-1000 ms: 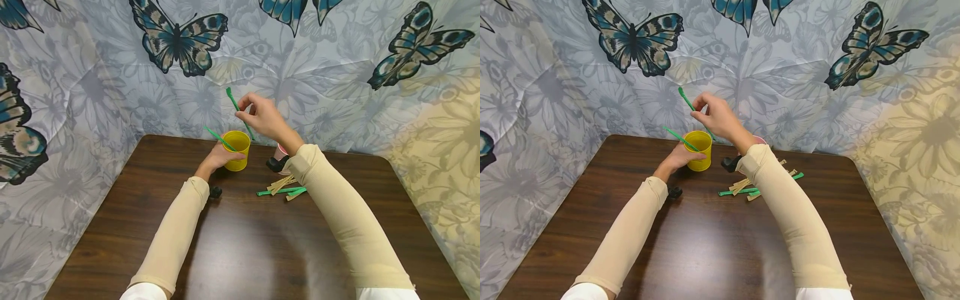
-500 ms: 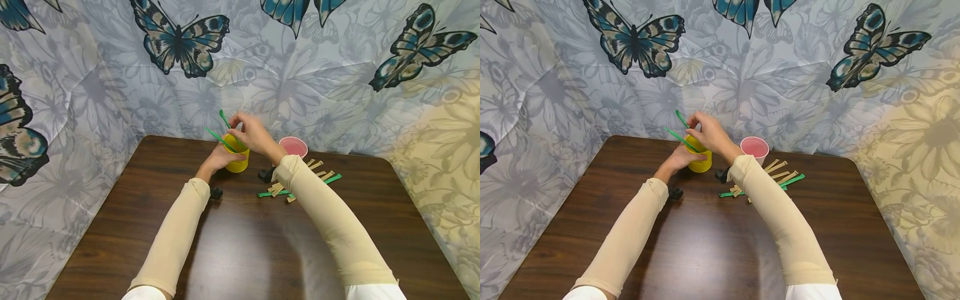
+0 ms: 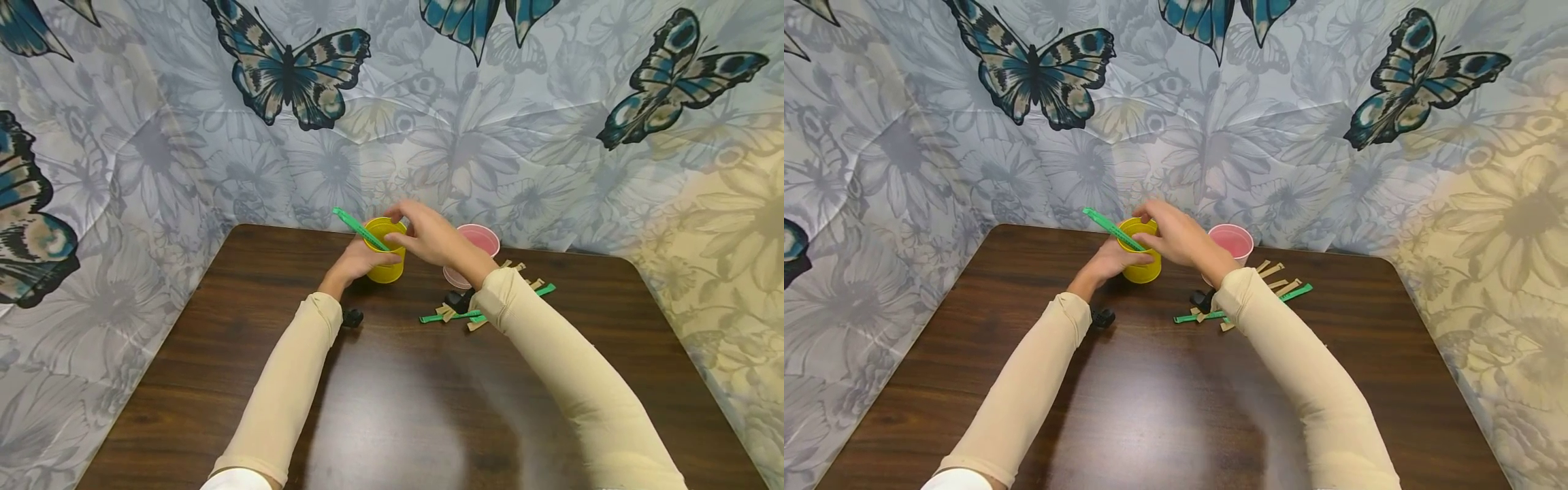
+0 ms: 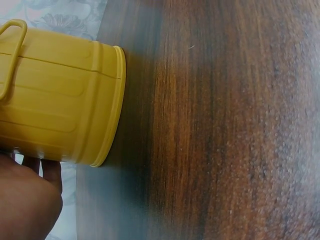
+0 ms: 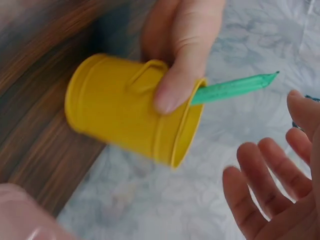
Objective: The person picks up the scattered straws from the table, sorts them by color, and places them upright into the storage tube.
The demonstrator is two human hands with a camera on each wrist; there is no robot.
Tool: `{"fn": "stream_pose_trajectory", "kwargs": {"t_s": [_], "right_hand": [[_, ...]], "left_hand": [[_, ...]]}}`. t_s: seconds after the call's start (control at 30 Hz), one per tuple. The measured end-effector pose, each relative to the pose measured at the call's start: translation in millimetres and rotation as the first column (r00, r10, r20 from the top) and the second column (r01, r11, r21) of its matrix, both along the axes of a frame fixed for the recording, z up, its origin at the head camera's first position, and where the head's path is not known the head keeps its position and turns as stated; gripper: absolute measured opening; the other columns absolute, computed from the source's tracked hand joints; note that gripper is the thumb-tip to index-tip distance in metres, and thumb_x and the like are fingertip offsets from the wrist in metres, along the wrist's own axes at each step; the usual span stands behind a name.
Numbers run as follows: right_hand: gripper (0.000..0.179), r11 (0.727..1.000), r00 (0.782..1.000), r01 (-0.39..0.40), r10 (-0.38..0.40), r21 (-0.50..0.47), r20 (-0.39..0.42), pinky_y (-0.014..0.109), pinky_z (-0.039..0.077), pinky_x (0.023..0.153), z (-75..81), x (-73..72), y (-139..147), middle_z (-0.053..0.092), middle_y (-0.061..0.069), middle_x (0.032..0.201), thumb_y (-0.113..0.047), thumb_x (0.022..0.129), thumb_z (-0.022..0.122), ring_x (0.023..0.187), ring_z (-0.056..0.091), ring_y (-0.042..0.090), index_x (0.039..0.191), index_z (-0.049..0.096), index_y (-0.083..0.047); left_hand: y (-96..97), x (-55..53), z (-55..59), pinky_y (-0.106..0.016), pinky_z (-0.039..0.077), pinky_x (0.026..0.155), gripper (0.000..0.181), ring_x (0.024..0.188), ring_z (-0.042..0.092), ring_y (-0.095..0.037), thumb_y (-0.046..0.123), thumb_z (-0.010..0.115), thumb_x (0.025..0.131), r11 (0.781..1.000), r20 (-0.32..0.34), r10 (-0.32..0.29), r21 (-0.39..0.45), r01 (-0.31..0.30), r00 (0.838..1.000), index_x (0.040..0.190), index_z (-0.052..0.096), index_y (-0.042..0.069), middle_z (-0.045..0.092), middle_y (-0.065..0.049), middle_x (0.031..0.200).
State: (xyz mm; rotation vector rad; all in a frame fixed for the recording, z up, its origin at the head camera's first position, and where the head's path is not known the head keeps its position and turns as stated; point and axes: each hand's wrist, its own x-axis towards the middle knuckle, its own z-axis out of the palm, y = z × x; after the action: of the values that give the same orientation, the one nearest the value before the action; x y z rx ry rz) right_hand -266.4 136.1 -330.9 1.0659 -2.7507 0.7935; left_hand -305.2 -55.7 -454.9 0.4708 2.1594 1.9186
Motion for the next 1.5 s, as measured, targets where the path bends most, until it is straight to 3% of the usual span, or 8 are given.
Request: {"fn": "stream_pose_trajectory", "kwargs": {"t_s": [0.2, 0.4, 0.57, 0.87, 1.03, 1.2, 1.3, 1.5], "right_hand": [[0.043, 0.996, 0.995, -0.025, 0.033, 0.091, -0.091, 0.043, 0.055, 0.097, -3.4, 19.4, 31, 0.064, 0.016, 0.127, -0.024, 0.097, 0.071, 0.107, 0.066, 0.03, 0.133, 0.057, -0.005], [0.043, 0.989, 0.984, 0.024, 0.003, 0.146, -0.177, 0.045, 0.052, 0.1, -11.1, 37.6, 60, 0.066, 0.014, 0.123, -0.028, 0.097, 0.072, 0.108, 0.063, 0.03, 0.131, 0.059, -0.005], [0.039, 0.984, 0.987, 0.065, -0.039, 0.168, -0.154, 0.047, 0.051, 0.102, -20.3, 54.7, 88, 0.067, 0.01, 0.123, -0.029, 0.095, 0.074, 0.117, 0.061, 0.028, 0.128, 0.062, -0.011], [0.048, 0.983, 0.982, 0.069, -0.038, 0.167, -0.183, 0.051, 0.053, 0.095, -44.9, 82.6, 140, 0.072, 0.009, 0.125, -0.025, 0.088, 0.081, 0.111, 0.067, 0.03, 0.131, 0.066, -0.01], [0.055, 0.972, 0.986, 0.151, -0.135, 0.18, -0.094, 0.058, 0.047, 0.105, -62.7, 93.1, 166, 0.068, 0.014, 0.134, -0.034, 0.089, 0.079, 0.128, 0.061, 0.037, 0.136, 0.065, -0.01], [0.064, 0.95, 0.967, 0.231, -0.247, 0.208, 0.056, 0.065, 0.043, 0.108, -83.5, 98.2, 182, 0.06, 0.021, 0.144, -0.043, 0.09, 0.077, 0.139, 0.05, 0.045, 0.144, 0.059, -0.012], [0.061, 0.95, 0.961, 0.239, -0.261, 0.202, 0.093, 0.064, 0.045, 0.106, -94.8, 98.8, 188, 0.063, 0.019, 0.14, -0.041, 0.091, 0.076, 0.134, 0.053, 0.045, 0.143, 0.06, -0.012], [0.045, 0.946, 0.96, 0.272, -0.28, 0.176, 0.027, 0.055, 0.051, 0.092, -110.6, 98.2, 193, 0.074, 0.014, 0.122, -0.025, 0.091, 0.078, 0.108, 0.06, 0.035, 0.132, 0.069, -0.009]], "left_hand": [[-0.2, -1.0, -3.5, -0.046, 0.045, 0.112, 0.074, 0.126, 0.056, -0.026, 0.018, 0.087, 0.082, 1.0, -0.007, 0.009, 0.006, -0.009, 1.0, 0.144, 0.048, 0.024, 0.059, -0.006, 0.138], [0.4, 0.0, -1.4, -0.046, 0.047, 0.109, 0.078, 0.124, 0.058, -0.027, 0.018, 0.088, 0.081, 1.0, -0.019, 0.018, 0.003, -0.018, 1.0, 0.147, 0.046, 0.023, 0.06, -0.009, 0.136], [1.8, 1.2, 0.1, -0.043, 0.047, 0.11, 0.083, 0.125, 0.058, -0.027, 0.015, 0.088, 0.08, 1.0, -0.003, 0.025, 0.0, -0.025, 1.0, 0.149, 0.043, 0.023, 0.059, -0.009, 0.138], [2.0, 3.2, 3.9, -0.046, 0.045, 0.112, 0.083, 0.127, 0.055, -0.029, 0.013, 0.087, 0.081, 1.0, 0.003, 0.015, 0.02, -0.015, 1.0, 0.15, 0.042, 0.022, 0.058, -0.012, 0.14], [2.0, 3.7, 4.5, -0.046, 0.046, 0.112, 0.079, 0.127, 0.056, -0.031, 0.012, 0.086, 0.081, 1.0, -0.014, 0.014, 0.026, -0.013, 1.0, 0.147, 0.044, 0.019, 0.058, -0.013, 0.138], [1.7, 1.4, 1.8, -0.046, 0.045, 0.112, 0.079, 0.127, 0.056, -0.03, 0.012, 0.087, 0.081, 1.0, -0.025, 0.021, 0.022, -0.021, 0.999, 0.147, 0.045, 0.018, 0.058, -0.013, 0.138], [1.7, 0.5, 0.5, -0.044, 0.046, 0.112, 0.079, 0.127, 0.056, -0.028, 0.012, 0.087, 0.081, 0.999, -0.025, 0.027, 0.023, -0.026, 0.999, 0.147, 0.045, 0.019, 0.058, -0.012, 0.138], [3.1, 0.3, 0.8, -0.043, 0.048, 0.109, 0.077, 0.123, 0.058, -0.027, 0.01, 0.087, 0.08, 0.999, -0.028, 0.02, 0.033, -0.019, 0.999, 0.145, 0.047, 0.018, 0.06, -0.011, 0.135]]}}
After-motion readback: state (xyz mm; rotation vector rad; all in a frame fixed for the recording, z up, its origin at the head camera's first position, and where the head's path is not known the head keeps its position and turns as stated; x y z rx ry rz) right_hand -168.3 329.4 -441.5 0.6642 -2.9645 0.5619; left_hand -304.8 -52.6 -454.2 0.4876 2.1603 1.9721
